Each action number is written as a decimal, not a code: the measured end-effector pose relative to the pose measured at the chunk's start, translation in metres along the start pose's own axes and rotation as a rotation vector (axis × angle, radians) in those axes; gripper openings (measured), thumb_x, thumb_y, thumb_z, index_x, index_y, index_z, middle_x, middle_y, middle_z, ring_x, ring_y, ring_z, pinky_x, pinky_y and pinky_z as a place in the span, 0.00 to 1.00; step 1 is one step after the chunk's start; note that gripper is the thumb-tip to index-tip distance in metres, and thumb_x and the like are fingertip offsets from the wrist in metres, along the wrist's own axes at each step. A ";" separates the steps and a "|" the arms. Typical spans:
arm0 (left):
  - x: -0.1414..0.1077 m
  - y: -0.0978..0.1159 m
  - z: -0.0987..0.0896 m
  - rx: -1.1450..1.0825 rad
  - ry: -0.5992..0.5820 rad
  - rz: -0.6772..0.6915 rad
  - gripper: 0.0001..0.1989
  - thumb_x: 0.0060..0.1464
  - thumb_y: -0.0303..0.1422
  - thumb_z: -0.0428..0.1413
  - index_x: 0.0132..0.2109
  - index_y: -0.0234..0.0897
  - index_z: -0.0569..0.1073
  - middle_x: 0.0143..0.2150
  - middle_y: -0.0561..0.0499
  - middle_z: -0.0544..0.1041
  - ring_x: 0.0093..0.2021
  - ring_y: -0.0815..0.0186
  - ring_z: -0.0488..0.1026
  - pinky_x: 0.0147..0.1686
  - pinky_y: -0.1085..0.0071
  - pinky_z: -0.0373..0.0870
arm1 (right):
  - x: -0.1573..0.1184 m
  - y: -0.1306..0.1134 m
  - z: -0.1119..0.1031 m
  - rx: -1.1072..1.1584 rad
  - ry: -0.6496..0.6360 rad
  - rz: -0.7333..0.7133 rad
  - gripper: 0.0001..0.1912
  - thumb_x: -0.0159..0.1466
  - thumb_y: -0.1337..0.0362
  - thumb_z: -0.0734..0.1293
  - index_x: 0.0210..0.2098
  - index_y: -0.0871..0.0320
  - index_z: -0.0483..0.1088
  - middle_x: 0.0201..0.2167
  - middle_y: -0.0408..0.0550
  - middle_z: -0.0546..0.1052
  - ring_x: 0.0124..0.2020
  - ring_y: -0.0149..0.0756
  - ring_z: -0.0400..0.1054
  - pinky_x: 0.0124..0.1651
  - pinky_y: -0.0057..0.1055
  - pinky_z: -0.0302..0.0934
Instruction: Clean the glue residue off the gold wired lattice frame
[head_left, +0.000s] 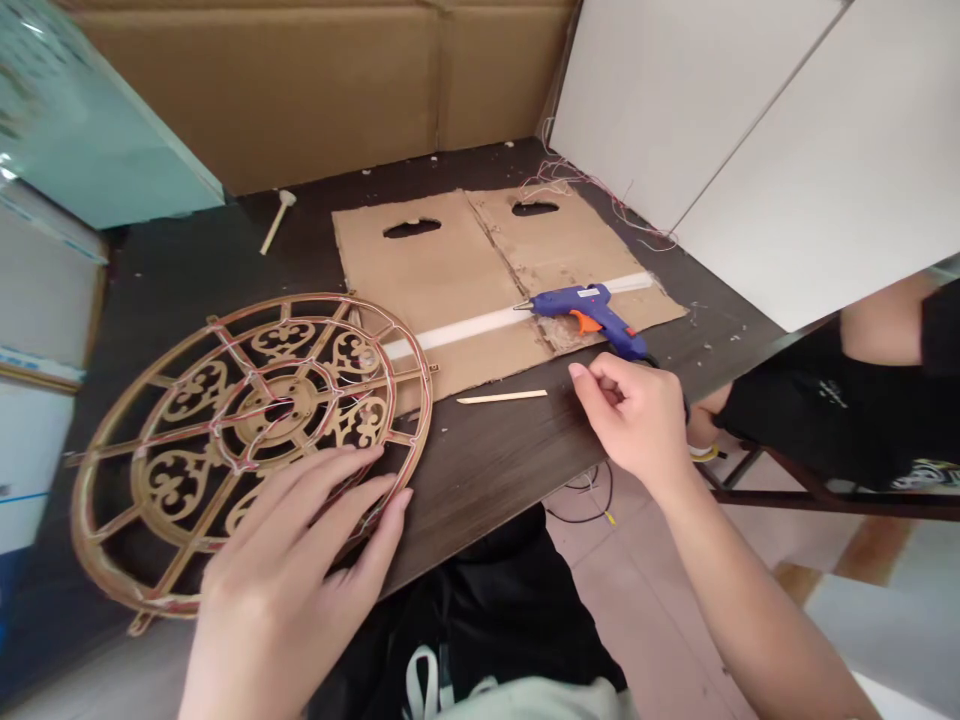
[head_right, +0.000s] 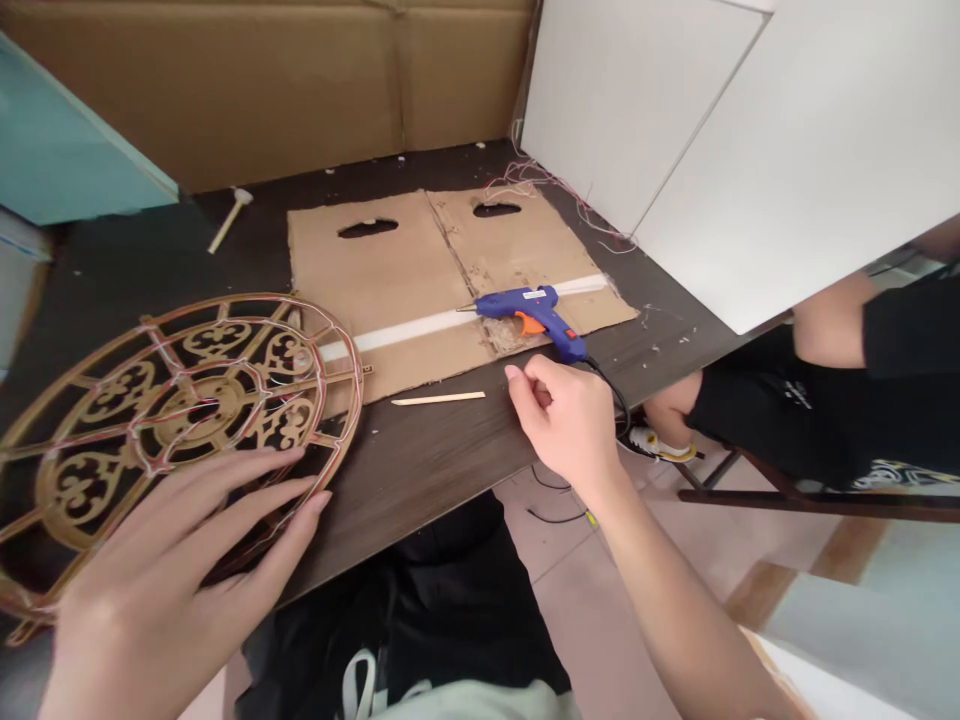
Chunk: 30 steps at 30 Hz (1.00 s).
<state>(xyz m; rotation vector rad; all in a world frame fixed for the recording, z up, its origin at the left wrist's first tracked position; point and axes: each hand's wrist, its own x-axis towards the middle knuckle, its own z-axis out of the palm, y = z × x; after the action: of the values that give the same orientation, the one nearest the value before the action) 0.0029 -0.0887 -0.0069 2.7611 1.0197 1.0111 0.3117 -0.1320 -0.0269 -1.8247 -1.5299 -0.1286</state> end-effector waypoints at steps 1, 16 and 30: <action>0.000 0.000 0.000 -0.001 -0.004 0.006 0.10 0.62 0.21 0.63 0.46 0.39 0.76 0.49 0.46 0.80 0.52 0.55 0.78 0.58 0.52 0.74 | 0.000 0.000 0.000 0.004 0.001 0.003 0.21 0.72 0.60 0.66 0.24 0.55 0.58 0.16 0.34 0.57 0.18 0.26 0.53 0.26 0.27 0.50; -0.004 0.000 0.004 -0.035 0.010 -0.022 0.10 0.61 0.24 0.63 0.46 0.43 0.76 0.49 0.49 0.81 0.52 0.55 0.79 0.56 0.55 0.75 | 0.000 -0.001 -0.001 0.016 -0.008 0.048 0.18 0.72 0.57 0.65 0.27 0.53 0.59 0.17 0.35 0.60 0.18 0.28 0.55 0.27 0.28 0.51; -0.004 0.003 0.003 -0.039 -0.006 -0.038 0.11 0.60 0.22 0.63 0.46 0.41 0.76 0.50 0.46 0.81 0.52 0.53 0.80 0.57 0.53 0.75 | -0.001 -0.001 0.000 0.015 -0.004 0.067 0.22 0.71 0.56 0.66 0.24 0.54 0.57 0.16 0.35 0.57 0.18 0.28 0.52 0.27 0.29 0.50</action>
<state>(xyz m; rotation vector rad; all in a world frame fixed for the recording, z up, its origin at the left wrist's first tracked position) 0.0037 -0.0927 -0.0106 2.7022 1.0358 1.0063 0.3103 -0.1327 -0.0274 -1.8635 -1.4665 -0.0818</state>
